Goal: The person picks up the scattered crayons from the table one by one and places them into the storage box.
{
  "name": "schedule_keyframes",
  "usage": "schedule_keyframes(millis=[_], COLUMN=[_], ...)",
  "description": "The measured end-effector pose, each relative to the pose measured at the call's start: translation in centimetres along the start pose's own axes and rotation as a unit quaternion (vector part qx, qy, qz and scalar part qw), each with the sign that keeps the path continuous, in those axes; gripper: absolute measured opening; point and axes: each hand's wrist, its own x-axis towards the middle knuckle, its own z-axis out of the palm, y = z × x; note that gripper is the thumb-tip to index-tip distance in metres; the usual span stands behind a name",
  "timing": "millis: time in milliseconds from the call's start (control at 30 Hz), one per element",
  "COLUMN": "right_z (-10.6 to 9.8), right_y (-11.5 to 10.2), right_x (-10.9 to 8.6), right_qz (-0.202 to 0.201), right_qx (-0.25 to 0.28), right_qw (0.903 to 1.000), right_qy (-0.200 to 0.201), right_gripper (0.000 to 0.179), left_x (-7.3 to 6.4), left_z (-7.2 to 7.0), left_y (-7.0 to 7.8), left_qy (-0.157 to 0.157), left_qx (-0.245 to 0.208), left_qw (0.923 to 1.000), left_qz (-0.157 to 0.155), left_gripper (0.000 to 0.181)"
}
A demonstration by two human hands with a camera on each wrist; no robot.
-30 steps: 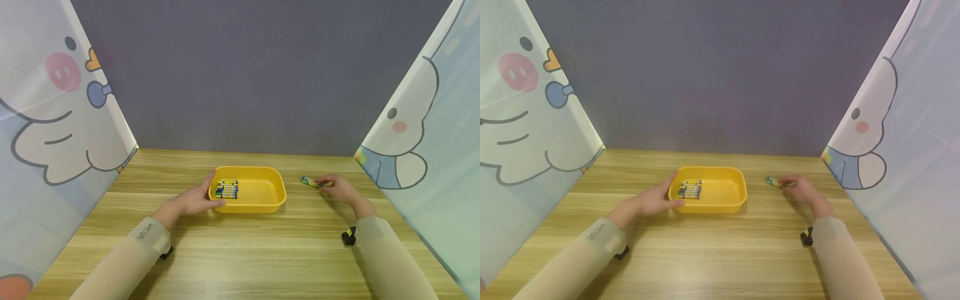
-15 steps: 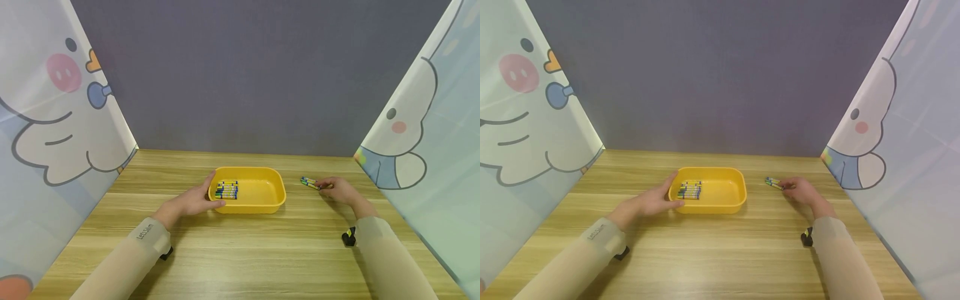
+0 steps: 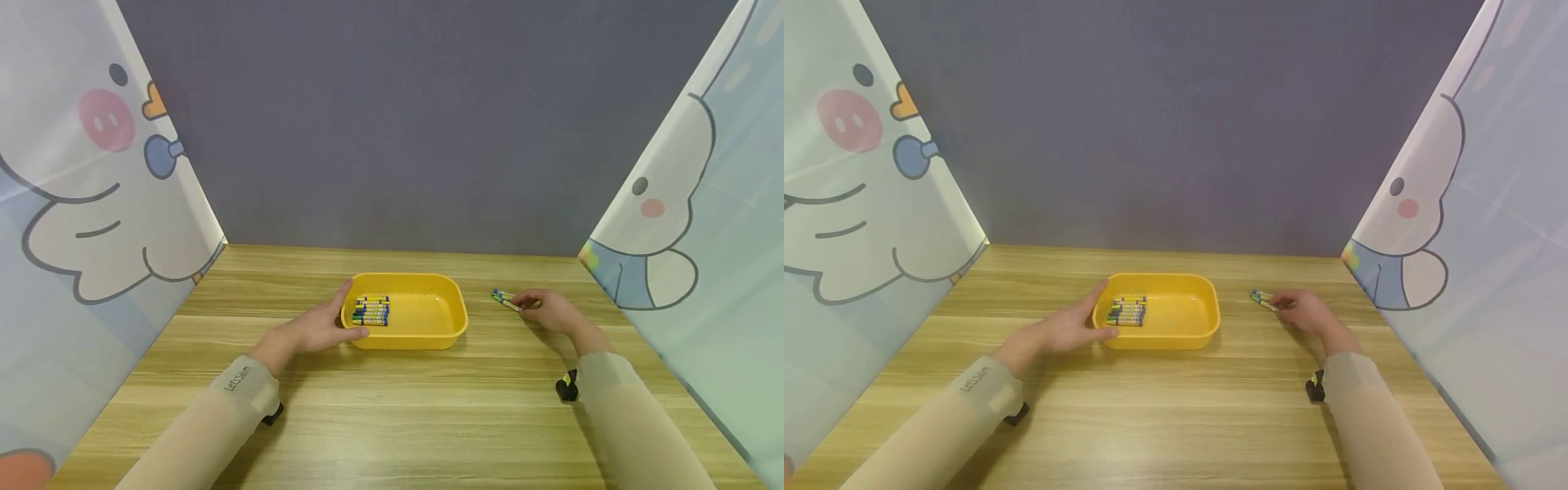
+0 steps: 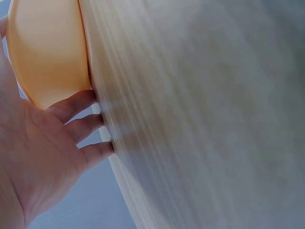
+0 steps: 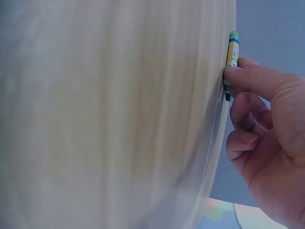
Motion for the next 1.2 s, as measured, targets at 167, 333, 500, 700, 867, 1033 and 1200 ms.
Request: schedule_keyframes(millis=[167,333,500,700,867,1033,1200], right_z=[0.2,0.4,0.3,0.0,0.3,1.3,2.9], right_y=[-0.5,-1.4,-3.4,-6.7,-9.3,-11.8,-13.8], right_x=[0.1,0.3,1.0,1.5,2.2,3.3,4.7], right_qz=[0.009,-0.004,-0.022,-0.028,-0.052,-0.075,-0.099], right_qx=[-0.001,-0.002,0.008,0.028,0.041,0.058,0.071], right_qw=[1.0,0.9998,0.9993,0.999,0.9975,0.9954,0.9925], right_qy=[-0.001,0.02,0.031,0.02,0.022,0.014,0.008], right_gripper=[0.029,0.027,0.028,0.028,0.028,0.029,0.027], left_x=[0.0,0.1,0.1,0.1,0.2,0.2,0.2], left_z=[0.1,0.1,0.1,0.1,0.1,0.0,0.1], left_y=[0.0,0.0,0.0,0.0,0.0,-0.1,-0.2], left_qy=[0.0,0.0,-0.001,-0.004,-0.004,-0.002,-0.001], left_qx=[0.002,0.006,0.005,0.005,0.004,0.004,0.007], left_qw=[1.0,1.0,1.0,1.0,1.0,1.0,1.0], left_qz=[0.0,0.002,-0.001,-0.004,-0.001,0.0,-0.003], left_gripper=[0.126,0.125,0.125,0.125,0.126,0.126,0.127])
